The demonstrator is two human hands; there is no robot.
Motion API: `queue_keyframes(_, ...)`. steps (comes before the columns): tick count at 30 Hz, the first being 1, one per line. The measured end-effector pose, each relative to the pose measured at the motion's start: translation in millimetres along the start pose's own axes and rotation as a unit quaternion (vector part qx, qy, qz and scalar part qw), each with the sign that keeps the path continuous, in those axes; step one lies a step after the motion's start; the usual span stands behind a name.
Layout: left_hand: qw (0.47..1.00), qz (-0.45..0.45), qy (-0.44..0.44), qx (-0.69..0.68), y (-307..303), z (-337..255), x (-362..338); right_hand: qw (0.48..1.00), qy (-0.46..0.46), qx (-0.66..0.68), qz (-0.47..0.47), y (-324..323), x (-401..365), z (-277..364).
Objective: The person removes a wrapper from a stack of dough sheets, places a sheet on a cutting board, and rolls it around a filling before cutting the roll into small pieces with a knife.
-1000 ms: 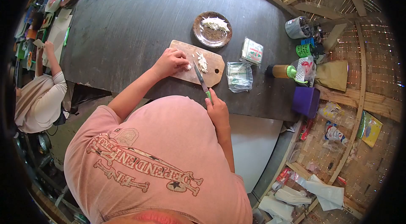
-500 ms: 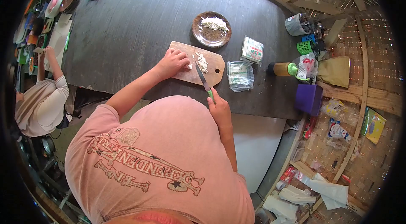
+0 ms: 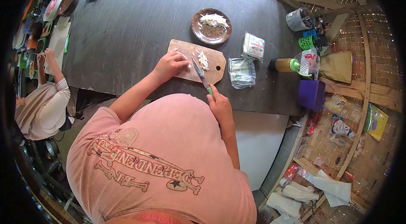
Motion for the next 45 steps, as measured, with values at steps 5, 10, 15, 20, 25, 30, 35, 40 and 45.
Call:
queue_keyframes(5, 1.0, -0.008, 0.006, 0.008, -7, -4, -3, 0.999, -0.028, -0.019, -0.005, 1, -2, 4)
queue_keyframes(10, 0.999, -0.018, -0.039, 0.008, -8, -2, -9, 1.0, -0.015, -0.018, 0.003, 6, -4, 2)
queue_keyframes(15, 0.996, -0.066, -0.06, 0.003, -2, 0, -15, 0.999, -0.034, -0.042, -0.005, 5, -3, 6)
queue_keyframes(20, 0.996, -0.067, -0.064, -0.005, -3, 0, -21, 0.994, -0.054, -0.09, -0.009, 3, -3, 13)
queue_keyframes(25, 0.996, -0.06, -0.06, 0.008, 6, 2, -26, 0.986, -0.078, -0.148, -0.024, 3, -3, 19)
queue_keyframes(30, 0.997, -0.035, -0.057, 0.044, 5, -7, -31, 0.978, -0.079, -0.191, -0.014, 3, -4, 21)
queue_keyframes(35, 0.997, -0.028, -0.062, 0.038, 2, -9, -33, 0.97, -0.088, -0.226, -0.005, 3, -6, 26)
queue_keyframes(40, 0.997, -0.037, -0.062, 0.035, 3, -8, -34, 0.962, -0.099, -0.255, 0.0, 7, -4, 32)
queue_keyframes(45, 0.997, -0.039, -0.06, 0.035, 4, -7, -34, 0.956, -0.103, -0.274, 0.012, 8, -4, 36)
Point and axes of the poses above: each hand's wrist, its own x-axis towards the middle knuckle, its own y-axis out of the palm, z = x × y, the point moved 10 cm from there along x, towards the middle knuckle, and after that the axes turned 1 degree about -z, right-handed, at the moved point
